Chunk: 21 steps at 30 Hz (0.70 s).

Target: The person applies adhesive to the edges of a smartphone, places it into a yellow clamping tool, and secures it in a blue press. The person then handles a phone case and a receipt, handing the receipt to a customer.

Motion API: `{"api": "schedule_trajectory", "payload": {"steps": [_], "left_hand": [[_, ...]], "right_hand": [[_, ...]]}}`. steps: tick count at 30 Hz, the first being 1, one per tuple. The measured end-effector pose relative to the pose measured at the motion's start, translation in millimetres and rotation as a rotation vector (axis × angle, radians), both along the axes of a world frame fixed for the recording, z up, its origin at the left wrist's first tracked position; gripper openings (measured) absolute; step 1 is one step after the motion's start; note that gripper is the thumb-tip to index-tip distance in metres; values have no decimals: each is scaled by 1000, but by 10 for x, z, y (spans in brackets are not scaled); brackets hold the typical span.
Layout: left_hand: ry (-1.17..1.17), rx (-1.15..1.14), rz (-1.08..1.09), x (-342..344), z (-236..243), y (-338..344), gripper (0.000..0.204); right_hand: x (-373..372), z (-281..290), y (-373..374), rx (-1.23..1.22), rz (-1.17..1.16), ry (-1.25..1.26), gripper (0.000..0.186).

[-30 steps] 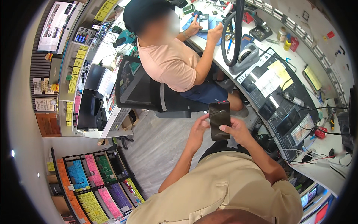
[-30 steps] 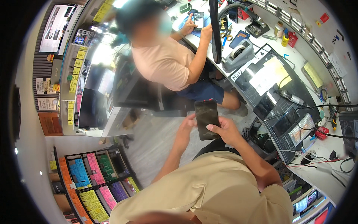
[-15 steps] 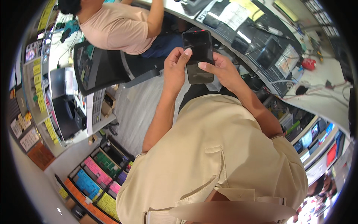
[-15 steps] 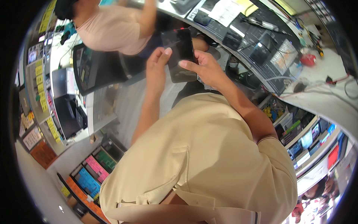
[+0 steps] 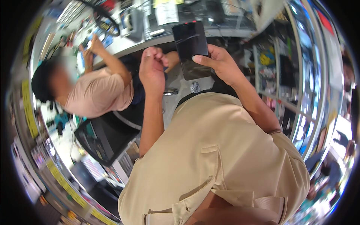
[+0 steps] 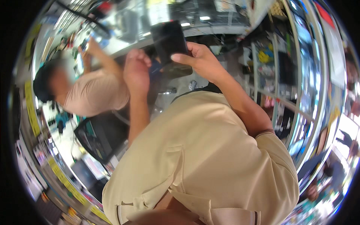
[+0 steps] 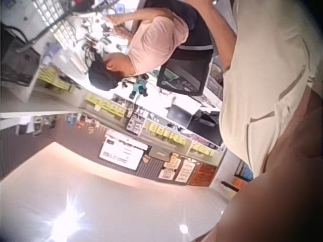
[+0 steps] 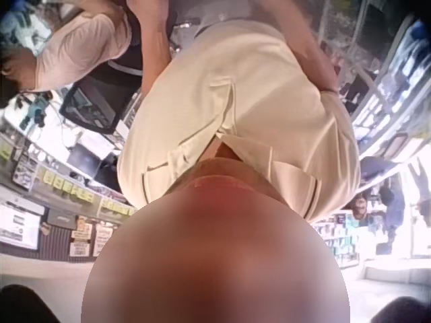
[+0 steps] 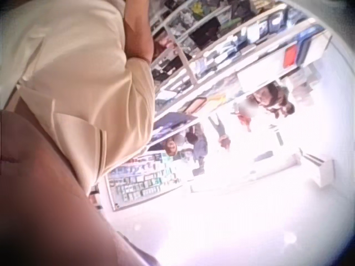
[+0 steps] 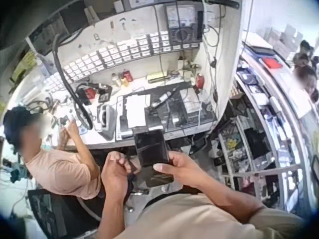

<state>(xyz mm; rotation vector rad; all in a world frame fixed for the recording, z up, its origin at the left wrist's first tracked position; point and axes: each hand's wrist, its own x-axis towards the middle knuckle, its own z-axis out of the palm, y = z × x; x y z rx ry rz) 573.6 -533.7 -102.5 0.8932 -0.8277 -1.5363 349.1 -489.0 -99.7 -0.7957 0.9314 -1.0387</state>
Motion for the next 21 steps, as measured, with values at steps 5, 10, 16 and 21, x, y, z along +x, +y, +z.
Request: {"api": "schedule_trajectory", "payload": {"steps": [5, 10, 16, 21], "left_hand": [[20, 25, -310, -236, -150, 137, 41], [-127, -20, -459, -687, -178, 444, 51], [-222, -168, -569, -1357, -158, 830, 79], [-170, 29, -608, -2166, -141, 1495, 62]], "right_hand": [[-192, 44, 834, 98, -273, 58, 33], [-490, 89, 1413, 90, -485, 138, 34], [-973, 30, 1903, 52, -533, 73, 31], [-1538, -199, 2336, 121, -394, 130, 33]]}}
